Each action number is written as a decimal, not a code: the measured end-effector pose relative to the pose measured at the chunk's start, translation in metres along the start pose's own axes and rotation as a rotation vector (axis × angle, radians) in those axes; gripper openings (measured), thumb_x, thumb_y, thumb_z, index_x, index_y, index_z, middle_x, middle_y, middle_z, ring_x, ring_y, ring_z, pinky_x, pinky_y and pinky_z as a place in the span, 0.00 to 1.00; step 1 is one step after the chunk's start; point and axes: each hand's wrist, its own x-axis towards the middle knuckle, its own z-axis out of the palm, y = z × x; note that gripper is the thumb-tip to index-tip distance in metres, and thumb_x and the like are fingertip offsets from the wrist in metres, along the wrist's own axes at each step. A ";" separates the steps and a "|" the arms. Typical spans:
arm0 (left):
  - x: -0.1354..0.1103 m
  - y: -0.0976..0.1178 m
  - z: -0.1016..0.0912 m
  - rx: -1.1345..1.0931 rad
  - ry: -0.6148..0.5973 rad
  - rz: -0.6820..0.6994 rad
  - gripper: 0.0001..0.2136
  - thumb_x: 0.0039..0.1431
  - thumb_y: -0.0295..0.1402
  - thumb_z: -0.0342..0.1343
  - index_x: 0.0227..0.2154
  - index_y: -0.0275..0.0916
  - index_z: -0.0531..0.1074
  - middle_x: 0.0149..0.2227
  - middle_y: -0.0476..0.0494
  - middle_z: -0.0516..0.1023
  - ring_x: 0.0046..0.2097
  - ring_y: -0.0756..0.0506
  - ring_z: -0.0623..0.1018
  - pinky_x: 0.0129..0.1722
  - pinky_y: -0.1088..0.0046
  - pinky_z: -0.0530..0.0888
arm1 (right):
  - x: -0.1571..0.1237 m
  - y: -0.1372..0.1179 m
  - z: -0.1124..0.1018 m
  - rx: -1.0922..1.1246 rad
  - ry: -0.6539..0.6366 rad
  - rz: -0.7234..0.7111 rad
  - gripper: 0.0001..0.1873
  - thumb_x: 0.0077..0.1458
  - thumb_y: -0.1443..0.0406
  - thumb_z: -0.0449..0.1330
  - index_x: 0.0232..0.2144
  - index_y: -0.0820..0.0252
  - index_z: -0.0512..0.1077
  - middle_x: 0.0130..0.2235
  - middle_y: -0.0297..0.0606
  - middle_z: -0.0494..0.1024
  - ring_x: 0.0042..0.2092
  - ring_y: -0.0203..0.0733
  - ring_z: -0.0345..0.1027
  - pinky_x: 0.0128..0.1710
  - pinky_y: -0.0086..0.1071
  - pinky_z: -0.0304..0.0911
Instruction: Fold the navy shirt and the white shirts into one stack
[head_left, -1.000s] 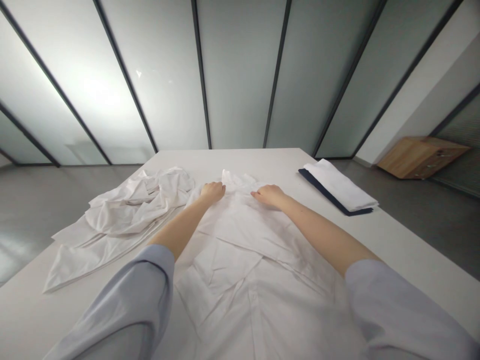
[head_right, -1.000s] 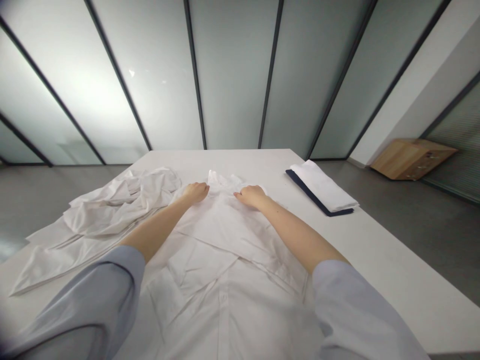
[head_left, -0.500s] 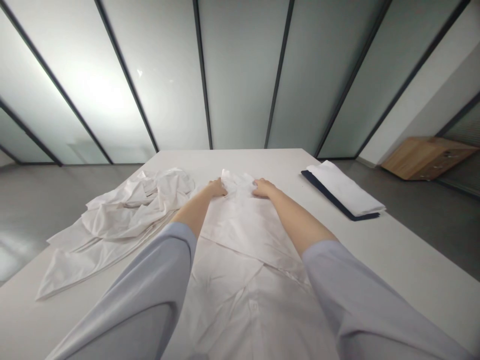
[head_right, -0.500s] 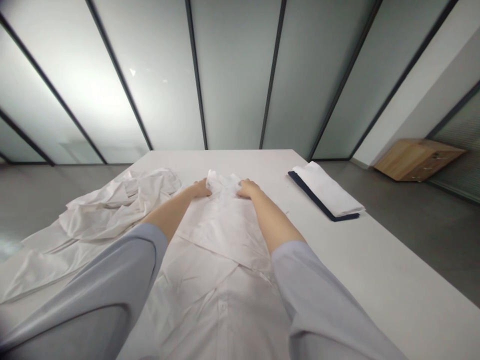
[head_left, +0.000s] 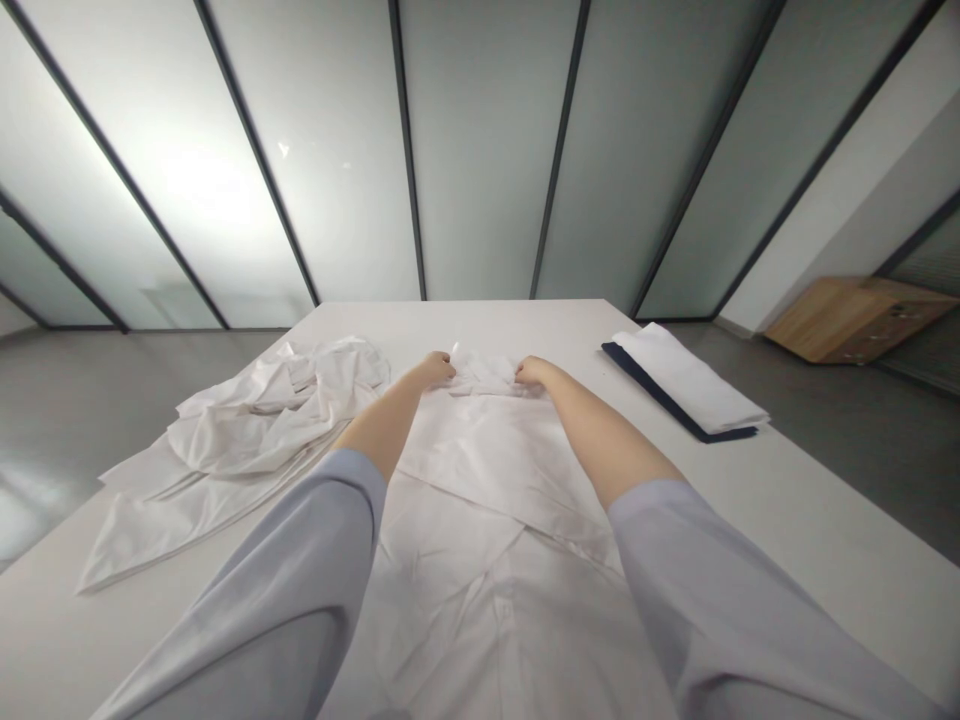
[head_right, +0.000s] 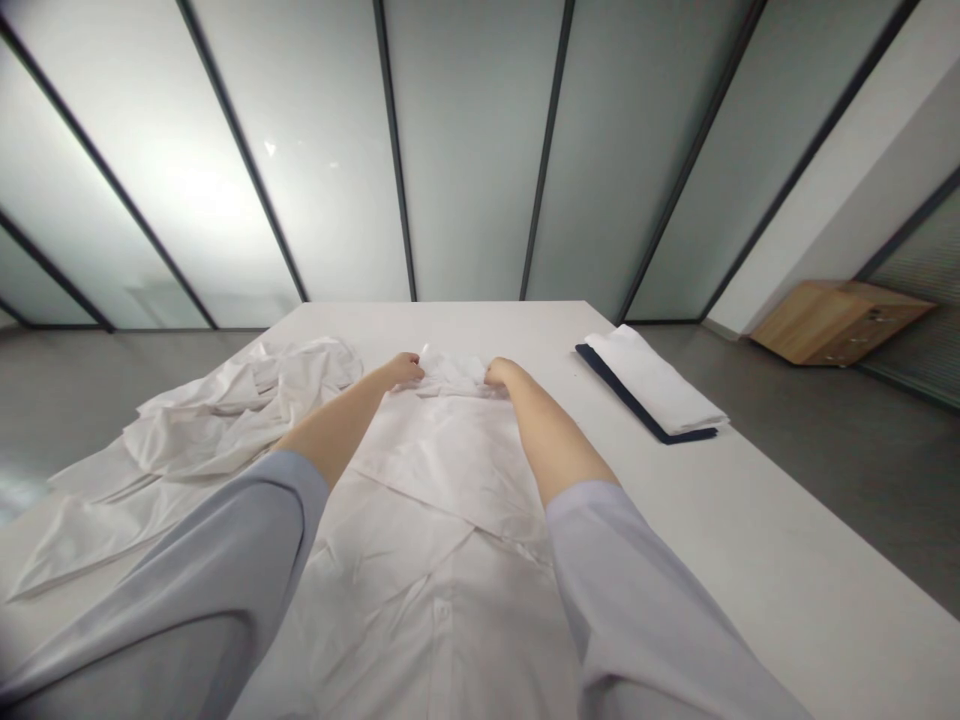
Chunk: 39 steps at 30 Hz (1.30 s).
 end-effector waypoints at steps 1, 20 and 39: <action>-0.002 0.001 -0.003 0.016 0.024 0.018 0.10 0.49 0.28 0.58 0.37 0.37 0.76 0.36 0.43 0.79 0.42 0.42 0.77 0.39 0.72 0.71 | -0.001 0.002 -0.002 0.004 0.023 -0.002 0.12 0.50 0.64 0.64 0.39 0.59 0.78 0.41 0.43 0.80 0.43 0.44 0.73 0.41 0.30 0.65; -0.042 -0.024 0.009 0.167 0.080 0.257 0.18 0.55 0.24 0.45 0.40 0.40 0.79 0.47 0.45 0.79 0.52 0.44 0.73 0.55 0.71 0.66 | -0.032 0.015 0.025 0.033 0.327 -0.197 0.16 0.60 0.63 0.49 0.35 0.62 0.76 0.42 0.48 0.77 0.45 0.47 0.68 0.46 0.33 0.59; -0.067 -0.021 0.024 0.385 -0.042 0.218 0.25 0.63 0.40 0.45 0.61 0.37 0.60 0.65 0.36 0.58 0.64 0.41 0.62 0.61 0.67 0.60 | -0.057 -0.011 0.041 -0.117 0.098 -0.326 0.31 0.65 0.52 0.47 0.63 0.64 0.58 0.67 0.50 0.53 0.67 0.53 0.45 0.63 0.42 0.46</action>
